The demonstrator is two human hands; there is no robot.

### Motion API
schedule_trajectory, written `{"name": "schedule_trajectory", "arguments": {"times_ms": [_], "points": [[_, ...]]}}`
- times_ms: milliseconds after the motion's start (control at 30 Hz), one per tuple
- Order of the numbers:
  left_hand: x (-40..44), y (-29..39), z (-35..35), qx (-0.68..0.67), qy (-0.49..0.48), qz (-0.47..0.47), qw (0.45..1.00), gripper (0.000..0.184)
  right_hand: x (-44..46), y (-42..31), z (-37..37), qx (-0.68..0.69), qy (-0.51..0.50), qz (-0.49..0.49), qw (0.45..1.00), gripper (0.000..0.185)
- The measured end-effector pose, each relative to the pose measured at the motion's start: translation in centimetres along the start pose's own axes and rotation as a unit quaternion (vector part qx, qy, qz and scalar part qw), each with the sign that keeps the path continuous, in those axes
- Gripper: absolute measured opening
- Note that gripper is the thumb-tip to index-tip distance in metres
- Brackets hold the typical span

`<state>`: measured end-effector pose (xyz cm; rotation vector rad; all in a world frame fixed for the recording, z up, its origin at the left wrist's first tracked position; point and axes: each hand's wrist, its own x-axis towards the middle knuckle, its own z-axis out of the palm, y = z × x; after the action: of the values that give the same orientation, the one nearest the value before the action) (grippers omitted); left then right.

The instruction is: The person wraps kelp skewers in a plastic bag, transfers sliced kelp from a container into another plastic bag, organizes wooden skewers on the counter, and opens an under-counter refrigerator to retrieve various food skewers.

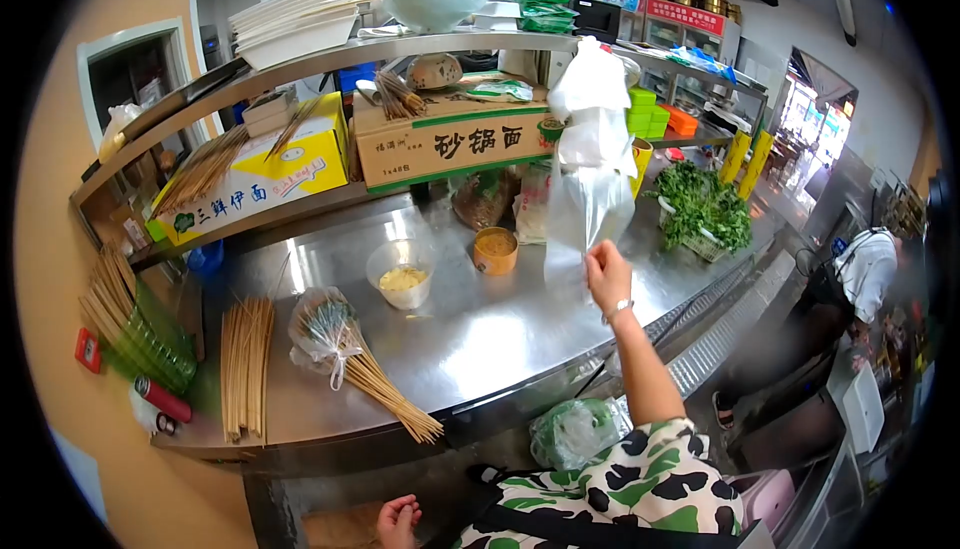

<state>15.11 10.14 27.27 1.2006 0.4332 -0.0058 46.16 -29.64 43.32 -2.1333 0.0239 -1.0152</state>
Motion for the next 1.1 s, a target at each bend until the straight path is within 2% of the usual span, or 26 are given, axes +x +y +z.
{"name": "schedule_trajectory", "arguments": {"times_ms": [67, 100, 167, 200, 233, 267, 300, 333, 400, 433, 467, 533, 567, 600, 633, 667, 700, 767, 800, 833, 867, 933, 1000, 1033, 1067, 1100], "points": [[0.7, 0.9, 0.6, 0.028, -0.016, 0.017, 0.999, 0.020, -3.2, -3.1, -0.2, 0.085, -0.003, 0.044, 0.995, 0.006], [0.2, 3.6, 2.8, -0.011, 0.012, 0.010, 1.000, 0.014, -4.9, -5.3, -0.3, 0.107, -0.035, 0.053, 0.992, 0.007], [2.3, 3.4, 3.0, -0.075, 0.005, -0.023, 0.997, 0.022, -9.6, -9.4, 1.2, 0.147, -0.208, 0.009, 0.967, 0.005], [2.3, 5.2, 4.2, -0.103, -0.021, -0.002, 0.994, 0.030, -11.7, -12.5, 1.7, 0.163, -0.347, -0.033, 0.923, 0.002], [2.5, 6.9, 4.8, -0.135, -0.052, 0.009, 0.989, 0.039, -14.1, -14.8, 3.0, 0.239, -0.468, -0.100, 0.845, 0.003], [3.3, 7.5, 4.7, -0.227, -0.071, -0.035, 0.971, 0.045, -16.3, -16.4, 4.1, 0.255, -0.598, -0.137, 0.748, 0.005], [4.1, 7.0, 4.2, -0.282, -0.091, 0.004, 0.955, 0.046, -18.3, -19.1, 5.3, 0.306, -0.653, -0.210, 0.661, 0.006], [3.7, 5.9, 3.3, -0.333, -0.107, 0.045, 0.936, 0.047, -21.0, -19.8, 6.5, 0.313, -0.729, -0.223, 0.566, 0.006], [1.3, 6.8, 1.5, -0.310, -0.062, 0.104, 0.943, 0.048, -25.0, -20.4, 9.3, 0.328, -0.875, -0.007, 0.356, 0.005], [0.1, 5.3, -0.1, -0.327, -0.022, 0.107, 0.939, 0.045, -26.3, -21.3, 10.2, 0.276, -0.902, -0.063, 0.327, 0.005], [-1.2, 5.1, -0.5, -0.321, 0.108, 0.135, 0.931, 0.039, -27.6, -21.7, 11.1, 0.272, -0.912, -0.070, 0.298, 0.005], [-4.1, 2.7, -3.0, -0.221, 0.257, 0.126, 0.932, 0.038, -30.3, -22.2, 12.5, 0.292, -0.854, -0.304, 0.305, 0.008], [-6.3, 1.0, -4.0, -0.230, 0.283, 0.131, 0.922, 0.038, -31.1, -23.5, 11.8, 0.295, -0.841, -0.256, 0.375, 0.014], [-8.5, -1.0, -5.7, -0.228, 0.279, 0.115, 0.926, 0.036, -32.2, -26.0, 11.6, 0.326, -0.823, -0.213, 0.413, 0.021], [-10.3, -2.4, -6.7, -0.223, 0.271, 0.093, 0.932, 0.033, -33.7, -28.5, 12.4, 0.373, -0.736, -0.323, 0.464, 0.024], [-12.2, -2.9, -7.0, -0.233, 0.293, 0.091, 0.923, 0.033, -35.6, -29.6, 12.3, 0.399, -0.689, -0.375, 0.475, 0.026], [-13.7, -3.2, -7.5, -0.174, 0.307, 0.105, 0.930, 0.033, -37.5, -30.8, 12.1, 0.422, -0.635, -0.424, 0.489, 0.028], [-17.0, -2.4, -8.9, -0.097, 0.333, 0.102, 0.932, 0.031, -42.6, -31.0, 11.9, 0.416, -0.716, -0.414, 0.378, 0.031], [-18.3, -3.1, -10.0, -0.102, 0.342, 0.104, 0.928, 0.031, -44.9, -30.7, 11.9, 0.417, -0.718, -0.418, 0.368, 0.031], [-19.4, -4.1, -11.0, -0.113, 0.362, 0.115, 0.918, 0.031, -46.9, -30.0, 11.7, 0.334, -0.861, -0.238, 0.300, 0.028], [-20.8, -5.0, -12.2, -0.122, 0.383, 0.124, 0.907, 0.031, -48.8, -30.1, 11.4, 0.226, -0.949, -0.043, 0.214, 0.026], [-23.3, -6.5, -14.1, -0.076, 0.415, 0.101, 0.901, 0.033, -51.9, -30.6, 10.9, 0.215, -0.956, -0.034, 0.195, 0.018], [-24.9, -8.4, -15.8, -0.162, 0.450, 0.078, 0.875, 0.036, -55.4, -30.0, 11.3, 0.220, -0.962, -0.056, 0.152, 0.012], [-25.3, -9.8, -16.7, -0.186, 0.455, 0.079, 0.867, 0.046, -57.2, -29.8, 11.1, 0.231, -0.955, -0.066, 0.175, 0.012], [-25.3, -10.7, -17.4, -0.191, 0.461, 0.074, 0.864, 0.046, -58.9, -29.8, 11.5, 0.226, -0.957, -0.064, 0.167, 0.012], [-25.3, -11.3, -17.7, -0.110, 0.527, 0.039, 0.842, 0.052, -60.5, -29.5, 11.9, 0.204, -0.958, -0.074, 0.189, 0.012]]}}
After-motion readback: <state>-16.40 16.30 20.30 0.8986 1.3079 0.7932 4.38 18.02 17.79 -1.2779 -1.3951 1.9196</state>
